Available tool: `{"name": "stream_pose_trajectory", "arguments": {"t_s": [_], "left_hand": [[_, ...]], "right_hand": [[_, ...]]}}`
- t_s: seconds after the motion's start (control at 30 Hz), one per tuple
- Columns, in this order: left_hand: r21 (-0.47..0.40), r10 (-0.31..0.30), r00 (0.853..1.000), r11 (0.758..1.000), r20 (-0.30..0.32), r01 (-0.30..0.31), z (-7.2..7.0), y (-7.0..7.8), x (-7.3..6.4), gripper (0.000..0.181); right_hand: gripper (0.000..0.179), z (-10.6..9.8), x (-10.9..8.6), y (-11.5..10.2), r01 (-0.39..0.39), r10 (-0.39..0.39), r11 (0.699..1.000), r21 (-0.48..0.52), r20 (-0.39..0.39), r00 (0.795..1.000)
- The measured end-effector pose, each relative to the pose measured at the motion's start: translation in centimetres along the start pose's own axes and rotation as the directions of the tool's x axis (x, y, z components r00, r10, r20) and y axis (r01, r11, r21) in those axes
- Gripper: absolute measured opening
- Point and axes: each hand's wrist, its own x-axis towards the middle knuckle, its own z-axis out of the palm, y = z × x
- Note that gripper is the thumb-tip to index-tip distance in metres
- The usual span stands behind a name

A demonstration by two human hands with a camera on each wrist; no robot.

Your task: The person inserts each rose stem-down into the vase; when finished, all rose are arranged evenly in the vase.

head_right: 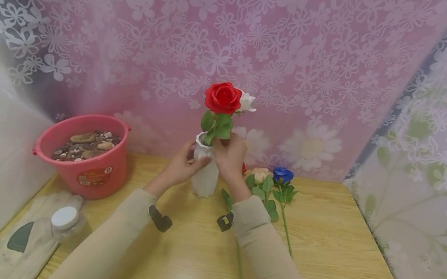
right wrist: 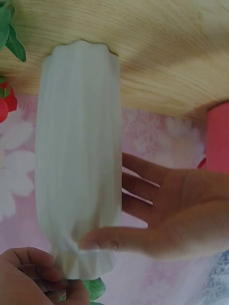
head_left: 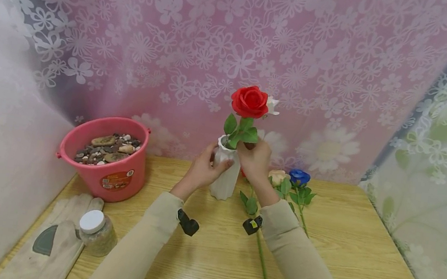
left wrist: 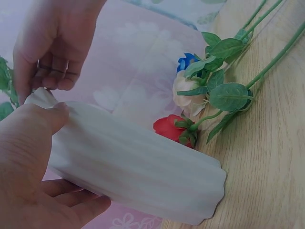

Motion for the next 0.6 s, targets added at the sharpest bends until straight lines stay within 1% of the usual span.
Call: {"name": "stream_pose_trajectory", "arguments": {"t_s": [0.17, 0.37, 0.5, 0.6], "left_hand": [[-0.003, 0.007, 1.000, 1.000, 0.006, -0.007, 0.0, -0.1, 0.0, 0.078], [-0.017, 0.011, 1.000, 1.000, 0.004, -0.011, 0.1, -0.2, 0.1, 0.077], [-0.019, 0.017, 1.000, 1.000, 0.003, -0.017, 0.0, -0.2, 0.1, 0.077], [-0.025, 0.020, 1.000, 1.000, 0.003, -0.020, 0.0, -0.3, 0.2, 0.078]], "right_hand": [[0.012, 0.3, -0.2, 0.1, -0.042, 0.042, 0.999, -0.032, 0.012, 0.999], [0.014, 0.4, -0.4, 0.3, -0.041, 0.041, 0.999, -0.017, 0.000, 0.999], [0.018, -0.1, -0.7, 0.6, -0.065, 0.065, 0.998, 0.009, -0.016, 0.998], [0.021, -0.7, -0.9, 0.8, -0.090, 0.090, 0.996, 0.015, -0.006, 0.996]]}}
